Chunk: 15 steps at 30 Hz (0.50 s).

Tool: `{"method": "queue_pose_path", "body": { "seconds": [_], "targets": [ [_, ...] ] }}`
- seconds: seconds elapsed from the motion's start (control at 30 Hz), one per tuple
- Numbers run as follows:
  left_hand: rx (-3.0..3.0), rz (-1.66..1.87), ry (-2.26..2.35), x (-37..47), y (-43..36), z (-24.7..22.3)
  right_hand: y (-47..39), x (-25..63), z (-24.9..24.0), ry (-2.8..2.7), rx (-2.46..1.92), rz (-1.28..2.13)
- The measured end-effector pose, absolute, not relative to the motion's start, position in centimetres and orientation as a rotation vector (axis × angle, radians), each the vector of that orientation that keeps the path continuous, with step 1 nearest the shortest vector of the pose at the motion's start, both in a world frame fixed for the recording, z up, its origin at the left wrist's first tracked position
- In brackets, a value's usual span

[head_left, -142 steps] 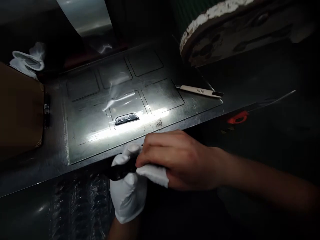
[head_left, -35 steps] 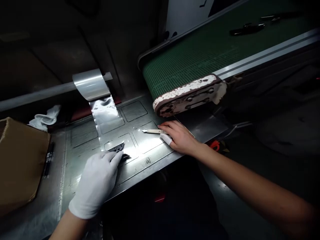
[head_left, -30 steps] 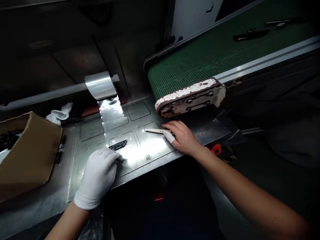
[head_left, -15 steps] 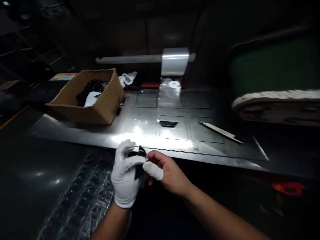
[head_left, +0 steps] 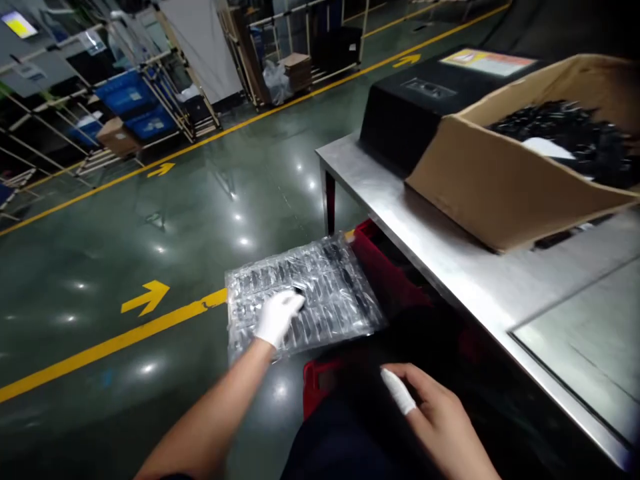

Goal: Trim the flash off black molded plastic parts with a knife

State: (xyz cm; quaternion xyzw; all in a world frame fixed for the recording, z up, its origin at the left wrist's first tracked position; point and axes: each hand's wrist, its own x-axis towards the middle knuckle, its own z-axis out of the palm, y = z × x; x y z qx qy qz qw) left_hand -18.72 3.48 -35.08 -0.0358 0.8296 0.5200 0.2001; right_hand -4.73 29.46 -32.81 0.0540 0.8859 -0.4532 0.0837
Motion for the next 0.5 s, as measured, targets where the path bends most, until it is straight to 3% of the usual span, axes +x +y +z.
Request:
{"method": "queue_pose_path", "body": {
  "seconds": [0.23,0.5],
  "targets": [
    [-0.794,0.912,2.639,-28.2,-16.0,-38.2,30.9,-2.7,-38.4,2.643,0.078,-1.148],
    [-0.674,0.342,2.618,-30.3,-17.8,-40.3,34.3,1.5,-41.7,2.529,0.289,-1.107]
  ]
}}
